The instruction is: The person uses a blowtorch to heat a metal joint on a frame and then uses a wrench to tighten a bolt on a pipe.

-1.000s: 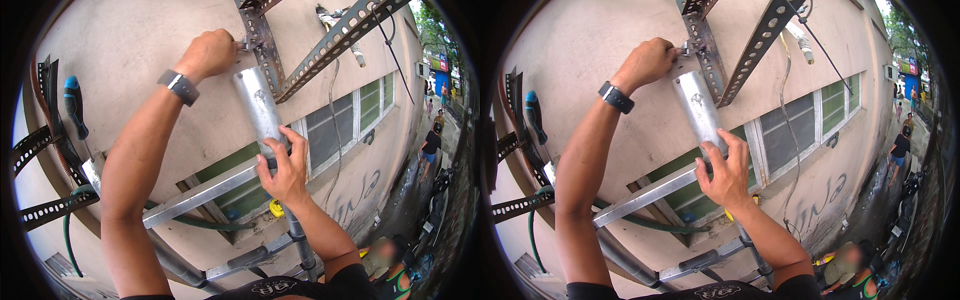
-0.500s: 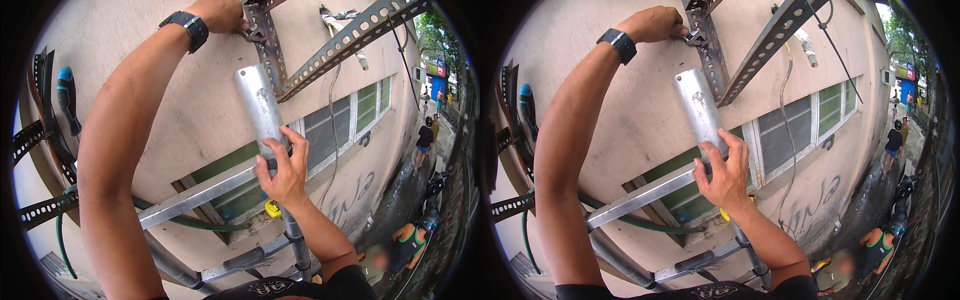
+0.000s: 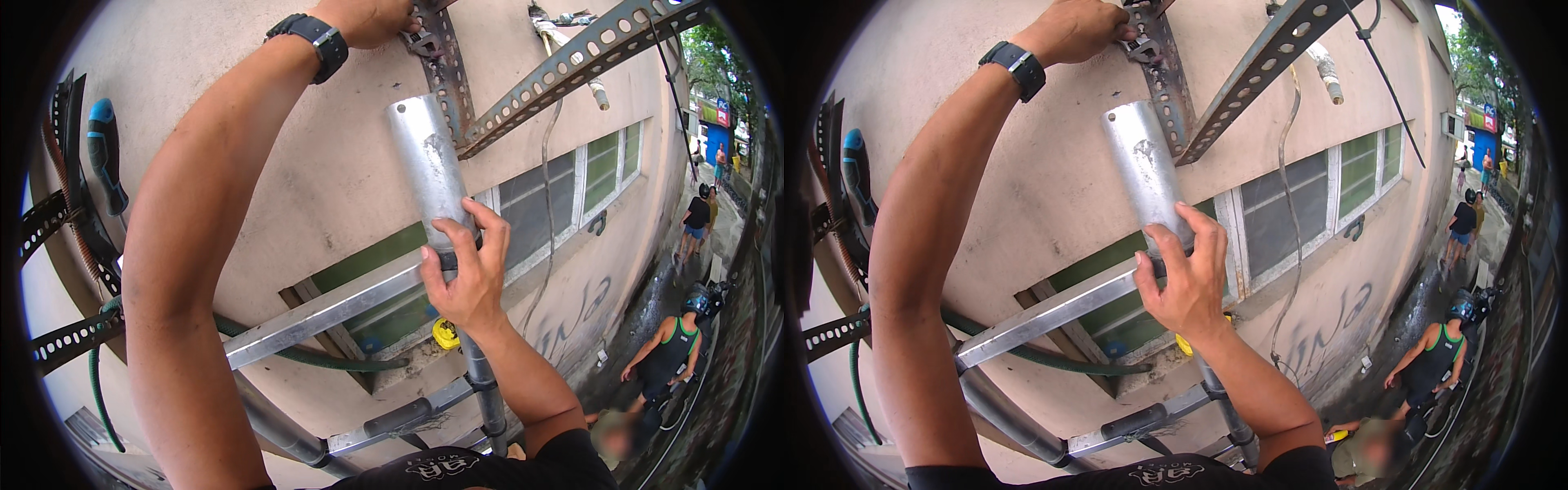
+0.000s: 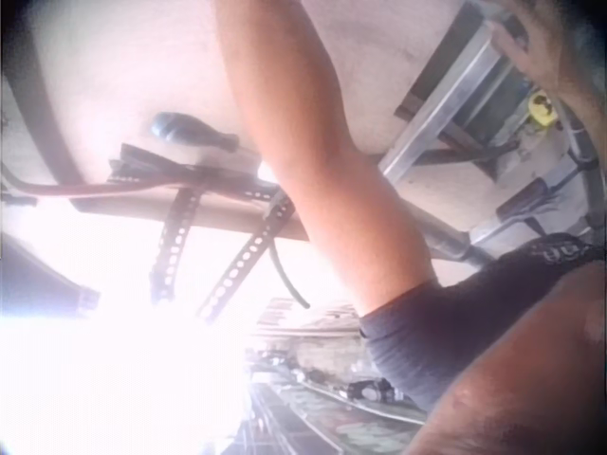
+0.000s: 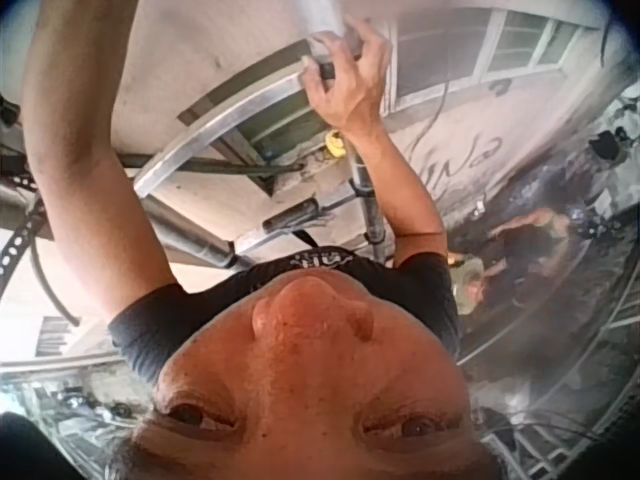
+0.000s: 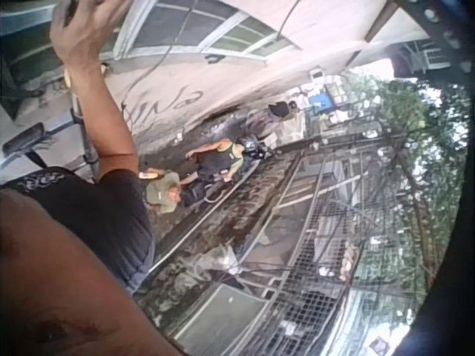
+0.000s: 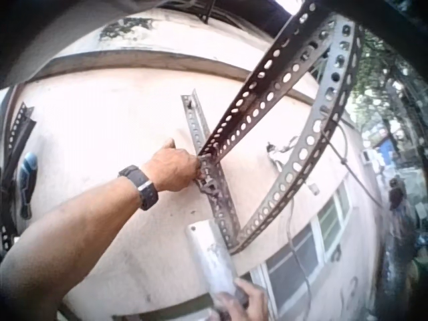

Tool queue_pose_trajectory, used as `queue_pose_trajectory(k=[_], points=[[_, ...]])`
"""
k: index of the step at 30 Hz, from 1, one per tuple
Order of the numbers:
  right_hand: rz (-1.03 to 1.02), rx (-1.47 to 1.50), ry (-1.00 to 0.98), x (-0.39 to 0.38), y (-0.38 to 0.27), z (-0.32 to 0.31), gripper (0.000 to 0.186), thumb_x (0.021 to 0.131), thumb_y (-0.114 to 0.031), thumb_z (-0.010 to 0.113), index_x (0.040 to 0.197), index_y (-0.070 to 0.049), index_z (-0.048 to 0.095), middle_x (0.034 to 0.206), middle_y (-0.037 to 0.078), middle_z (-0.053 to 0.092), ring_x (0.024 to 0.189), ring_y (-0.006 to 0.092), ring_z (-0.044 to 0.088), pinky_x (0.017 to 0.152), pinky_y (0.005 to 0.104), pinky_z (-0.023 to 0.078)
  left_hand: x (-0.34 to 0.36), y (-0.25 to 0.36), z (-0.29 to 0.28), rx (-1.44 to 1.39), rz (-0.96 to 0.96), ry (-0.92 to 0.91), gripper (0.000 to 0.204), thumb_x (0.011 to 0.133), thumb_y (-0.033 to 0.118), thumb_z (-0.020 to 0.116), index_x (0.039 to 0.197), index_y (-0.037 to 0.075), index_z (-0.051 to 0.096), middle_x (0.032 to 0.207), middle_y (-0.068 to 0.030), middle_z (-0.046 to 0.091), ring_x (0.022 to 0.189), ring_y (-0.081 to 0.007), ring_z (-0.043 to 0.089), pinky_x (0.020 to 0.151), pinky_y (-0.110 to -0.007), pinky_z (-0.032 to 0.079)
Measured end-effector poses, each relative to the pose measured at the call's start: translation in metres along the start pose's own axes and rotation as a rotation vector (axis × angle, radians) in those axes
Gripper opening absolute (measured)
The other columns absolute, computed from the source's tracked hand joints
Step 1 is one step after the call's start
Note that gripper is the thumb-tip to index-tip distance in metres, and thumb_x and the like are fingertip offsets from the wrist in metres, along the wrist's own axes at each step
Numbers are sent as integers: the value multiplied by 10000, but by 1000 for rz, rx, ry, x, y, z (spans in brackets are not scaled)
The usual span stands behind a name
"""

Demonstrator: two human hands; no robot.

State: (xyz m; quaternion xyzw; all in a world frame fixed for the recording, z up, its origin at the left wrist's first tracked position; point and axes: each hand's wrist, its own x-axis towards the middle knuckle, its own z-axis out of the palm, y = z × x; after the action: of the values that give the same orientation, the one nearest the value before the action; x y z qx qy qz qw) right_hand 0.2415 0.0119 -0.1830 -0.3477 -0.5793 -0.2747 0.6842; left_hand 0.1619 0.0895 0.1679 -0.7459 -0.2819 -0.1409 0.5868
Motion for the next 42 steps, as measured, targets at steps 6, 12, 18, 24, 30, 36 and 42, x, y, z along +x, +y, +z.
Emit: queue_pose_trajectory(k=[6, 12, 18, 24, 30, 36, 42], points=[[-9, -19, -2, 1, 3, -2, 358, 823, -143, 757, 1160, -47, 681, 1314, 232, 484, 1155, 407, 494, 972, 500, 425, -22, 32, -14, -50, -156, -4, 277, 967, 288, 616, 945, 61, 774, 899, -174, 764, 880, -337, 741, 782, -420, 577], [0, -20, 2, 2, 1, -3, 352, 822, -142, 757, 1154, -50, 681, 1313, 232, 484, 1159, 408, 494, 978, 498, 426, -49, 54, 8, -151, -217, 110, 194, 961, 160, 619, 981, 53, 780, 897, -198, 763, 833, -343, 766, 702, -428, 617], [-1, -9, 3, 1, 1, -2, 352, 825, -142, 753, 1157, -56, 677, 1323, 226, 479, 1164, 406, 494, 985, 496, 426, -53, 55, 11, -270, -254, 65, 192, 963, 143, 623, 943, 22, 770, 891, -219, 756, 839, -387, 754, 720, -451, 615], [1, -21, 2, 0, 1, -2, 351, 826, -136, 751, 1158, -52, 675, 1323, 224, 479, 1156, 405, 495, 982, 495, 427, -56, 73, 25, -348, -325, 116, 205, 962, 186, 643, 965, 5, 740, 902, -225, 752, 820, -406, 743, 731, -474, 607], [7, -6, 8, 0, 1, -4, 366, 825, -132, 751, 1173, -55, 666, 1320, 225, 479, 1152, 407, 495, 987, 499, 422, -57, 64, 8, -579, -307, -10, 260, 1025, 204, 578, 1063, -12, 717, 882, -211, 749, 873, -375, 741, 832, -473, 557], [17, -9, 8, -1, 1, -1, 362, 826, -136, 750, 1170, -61, 665, 1323, 225, 479, 1161, 406, 494, 989, 503, 420, -81, 81, 27, -762, -374, 88, 275, 1025, 164, 550, 1167, -24, 692, 977, -221, 751, 922, -366, 732, 874, -450, 548], [18, -17, 2, -1, 5, -6, 355, 829, -151, 747, 1164, -65, 666, 1320, 219, 480, 1158, 402, 499, 987, 499, 421, -83, 63, -10, -603, -401, 42, 275, 1058, 175, 523, 1238, 51, 689, 904, -125, 758, 792, -241, 721, 773, -391, 560]])
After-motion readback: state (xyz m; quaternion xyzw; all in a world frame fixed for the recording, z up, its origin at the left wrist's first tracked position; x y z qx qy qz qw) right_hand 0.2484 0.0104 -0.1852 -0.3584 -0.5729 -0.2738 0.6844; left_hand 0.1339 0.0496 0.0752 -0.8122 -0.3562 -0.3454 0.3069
